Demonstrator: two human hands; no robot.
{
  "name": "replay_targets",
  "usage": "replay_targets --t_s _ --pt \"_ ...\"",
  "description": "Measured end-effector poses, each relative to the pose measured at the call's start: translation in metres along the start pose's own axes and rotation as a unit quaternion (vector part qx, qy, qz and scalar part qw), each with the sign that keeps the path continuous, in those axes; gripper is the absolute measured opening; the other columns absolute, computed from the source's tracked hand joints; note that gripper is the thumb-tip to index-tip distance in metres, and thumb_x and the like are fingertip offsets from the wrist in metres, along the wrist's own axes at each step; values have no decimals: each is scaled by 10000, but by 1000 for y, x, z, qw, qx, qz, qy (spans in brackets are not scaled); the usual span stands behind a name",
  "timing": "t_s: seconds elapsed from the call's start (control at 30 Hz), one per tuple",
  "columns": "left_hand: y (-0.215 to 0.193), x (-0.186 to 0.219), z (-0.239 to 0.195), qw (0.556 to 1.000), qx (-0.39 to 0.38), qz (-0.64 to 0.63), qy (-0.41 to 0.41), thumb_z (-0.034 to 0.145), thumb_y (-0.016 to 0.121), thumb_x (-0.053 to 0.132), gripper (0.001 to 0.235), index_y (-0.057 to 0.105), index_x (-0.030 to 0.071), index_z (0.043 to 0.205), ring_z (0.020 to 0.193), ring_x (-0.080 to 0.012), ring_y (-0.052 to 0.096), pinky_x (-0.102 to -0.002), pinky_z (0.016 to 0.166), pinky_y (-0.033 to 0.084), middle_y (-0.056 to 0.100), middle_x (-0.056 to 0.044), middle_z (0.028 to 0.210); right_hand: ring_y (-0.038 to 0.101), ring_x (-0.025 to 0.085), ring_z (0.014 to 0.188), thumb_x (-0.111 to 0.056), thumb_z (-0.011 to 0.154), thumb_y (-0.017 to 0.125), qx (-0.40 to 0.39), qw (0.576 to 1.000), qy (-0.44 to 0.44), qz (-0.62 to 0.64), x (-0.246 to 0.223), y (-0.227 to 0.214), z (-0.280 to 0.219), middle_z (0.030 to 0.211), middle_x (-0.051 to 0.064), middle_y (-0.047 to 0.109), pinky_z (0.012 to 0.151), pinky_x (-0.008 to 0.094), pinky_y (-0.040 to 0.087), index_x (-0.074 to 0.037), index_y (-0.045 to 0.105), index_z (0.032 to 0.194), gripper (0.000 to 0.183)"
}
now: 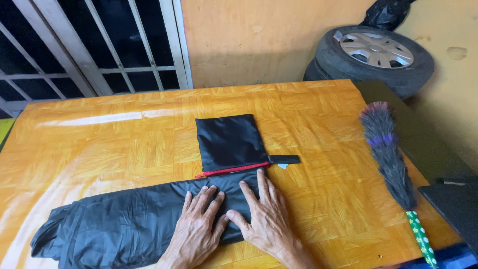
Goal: The person folds a black fabric item on a wooden table, rolling it into a compact bundle. They then place the folded item into a small black pouch with a red zipper and secure it by zipping the pouch closed.
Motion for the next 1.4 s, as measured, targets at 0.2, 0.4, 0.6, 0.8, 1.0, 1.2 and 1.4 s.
replay_targets --t_s 0.2,0.4,0.6,0.8,1.0,1.2,1.4 --pt "1 0 0 1000 4 7 3 979 610 440 506 607 123 1375 1397 -361 490 -608 1139 318 544 -136 1480 351 564 1371 -713 873 659 -24 999 20 28 7 6 3 1567 390 272 1104 598 300 -148 491 1494 856" --pt "2 -5 -2 998 -61 -4 14 987 562 373 575 505 114 1497 1477 -355 379 -587 1170 238 442 -145 1578 294 521 1439 -747 925 543 -15 999 12 -37 10 16 -3 1612 356 227 1128 609 265 -186 414 1566 862" --pt "-1 5 1 999 -33 -11 30 1003 550 376 573 506 71 1486 1451 -412 400 -625 1153 261 446 -201 1562 306 519 1436 -742 896 597 -17 999 8 -33 15 14 -1 1611 341 246 1090 649 302 -195 446 1542 860" --pt "3 0 1 999 -38 -26 17 1006 555 406 589 508 76 1492 1477 -384 373 -596 1178 221 381 -173 1631 246 429 1511 -759 923 502 -16 998 -10 -56 14 20 -2 1664 213 260 1100 691 265 -160 433 1541 864" --pt "0 1 2 998 -46 -51 16 987 592 383 572 533 63 1458 1467 -404 387 -604 1175 226 405 -197 1605 284 422 1503 -722 919 544 -9 1000 -20 -23 12 14 -1 1617 252 335 1120 666 262 -116 470 1514 852" --pt "1 -5 1 991 -98 -94 -7 1048 450 396 615 389 52 1555 1543 -325 268 -549 1213 126 316 -153 1669 299 422 1499 -707 923 550 12 1000 -26 -6 10 9 -2 1621 252 337 1125 630 281 -117 482 1512 836" --pt "0 -2 0 999 -42 15 31 1029 492 489 619 469 132 1535 1505 -263 354 -481 1212 180 402 -65 1641 297 448 1493 -689 898 628 13 999 -36 14 15 3 -1 1617 278 327 1140 586 294 -95 487 1498 856"
Point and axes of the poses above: each hand's wrist, its own z-axis towards the middle knuckle, its own y-axis out of the palm, x = y × z, the point moved 7 cm from there along z, towards the middle knuckle
